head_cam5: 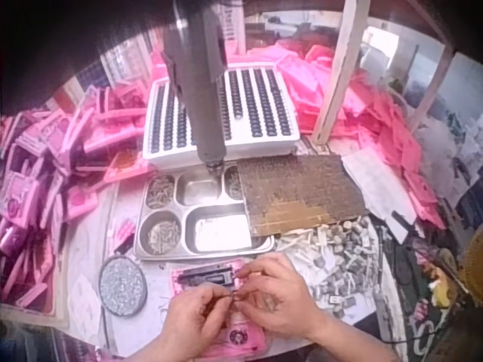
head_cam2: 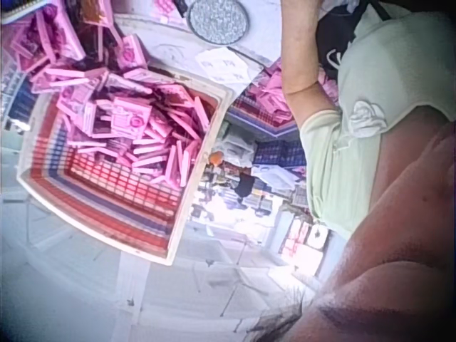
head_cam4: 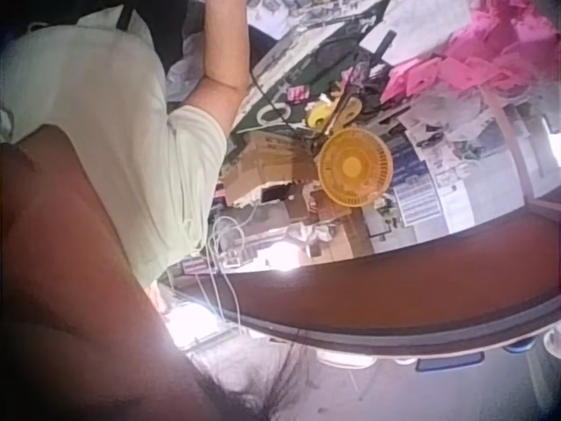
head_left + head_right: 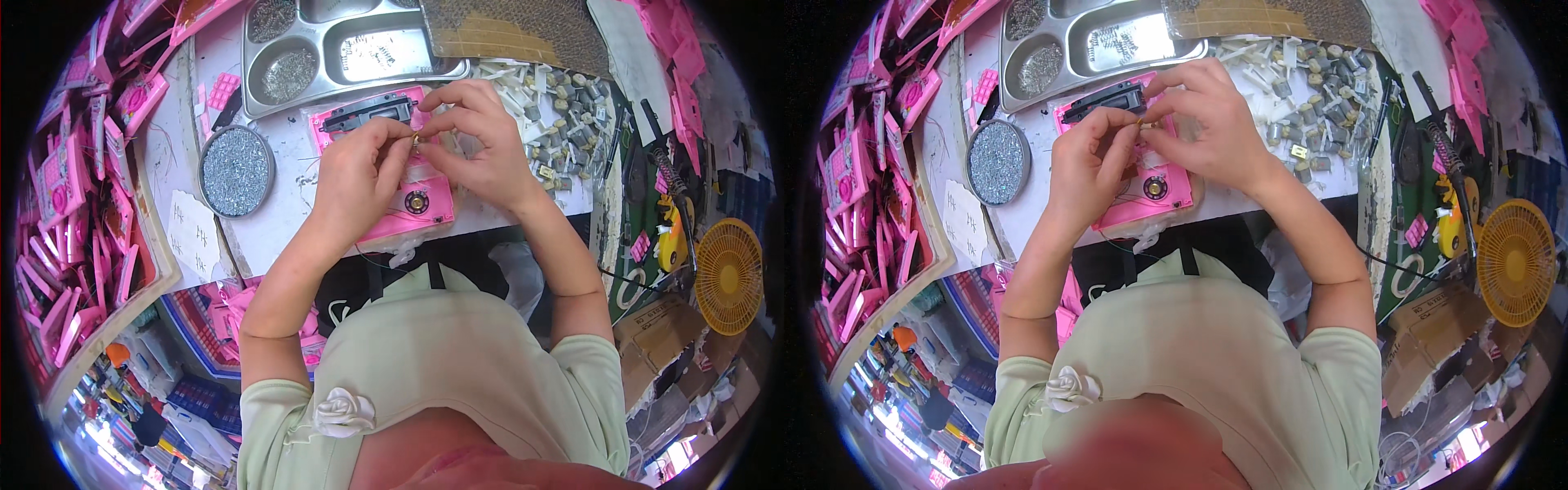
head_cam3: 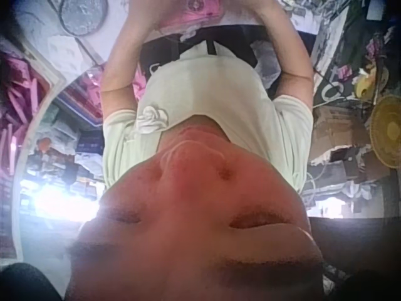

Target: Assembling a pink plastic toy by soldering internal electronics and fitting the casing parts together.

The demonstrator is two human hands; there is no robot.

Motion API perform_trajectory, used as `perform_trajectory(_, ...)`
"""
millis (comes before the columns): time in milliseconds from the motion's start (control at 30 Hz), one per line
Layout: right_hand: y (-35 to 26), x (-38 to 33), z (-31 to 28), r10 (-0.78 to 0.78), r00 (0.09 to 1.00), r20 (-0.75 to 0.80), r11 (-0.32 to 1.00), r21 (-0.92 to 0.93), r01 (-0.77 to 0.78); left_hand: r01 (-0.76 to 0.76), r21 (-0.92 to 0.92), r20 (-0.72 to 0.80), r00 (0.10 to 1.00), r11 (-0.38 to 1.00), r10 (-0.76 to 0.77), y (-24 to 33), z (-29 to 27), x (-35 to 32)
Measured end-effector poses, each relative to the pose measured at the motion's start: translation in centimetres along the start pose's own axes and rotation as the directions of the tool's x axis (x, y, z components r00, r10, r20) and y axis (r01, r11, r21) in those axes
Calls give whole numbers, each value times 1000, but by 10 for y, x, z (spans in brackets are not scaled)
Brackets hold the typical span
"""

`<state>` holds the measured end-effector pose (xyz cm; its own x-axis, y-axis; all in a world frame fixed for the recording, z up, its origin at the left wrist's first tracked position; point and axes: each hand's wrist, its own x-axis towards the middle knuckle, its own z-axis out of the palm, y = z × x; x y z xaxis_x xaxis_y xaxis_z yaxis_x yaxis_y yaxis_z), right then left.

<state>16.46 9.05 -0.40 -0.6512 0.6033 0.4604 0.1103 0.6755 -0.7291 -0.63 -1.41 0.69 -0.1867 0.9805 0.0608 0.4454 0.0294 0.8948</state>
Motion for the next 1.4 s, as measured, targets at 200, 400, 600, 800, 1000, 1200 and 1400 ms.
perform_trajectory(200,5,5,5,0,1000,6,1000,14,0,8,-10,11,1000,1000,-8,-6,-2,-1)
perform_trajectory(400,6,7,6,-31,999,-36,1000,-2,31,-60,81,-18,998,995,62,-3,-10,1)
perform_trajectory(600,-10,-6,16,386,921,54,867,320,-382,-201,200,-105,969,959,225,-7,-7,1)
perform_trajectory(800,-13,-1,16,400,910,108,831,376,-410,-193,147,-114,971,970,210,-8,-9,0)
perform_trajectory(1000,-9,2,13,454,858,238,752,414,-513,-33,-39,-16,999,999,33,-4,-15,-2)
perform_trajectory(1200,-9,-2,23,401,897,185,729,528,-435,191,-267,1,980,945,-197,1,-11,-5)
perform_trajectory(1400,-11,0,8,459,862,217,769,388,-507,11,-61,32,999,998,-9,-5,-18,0)
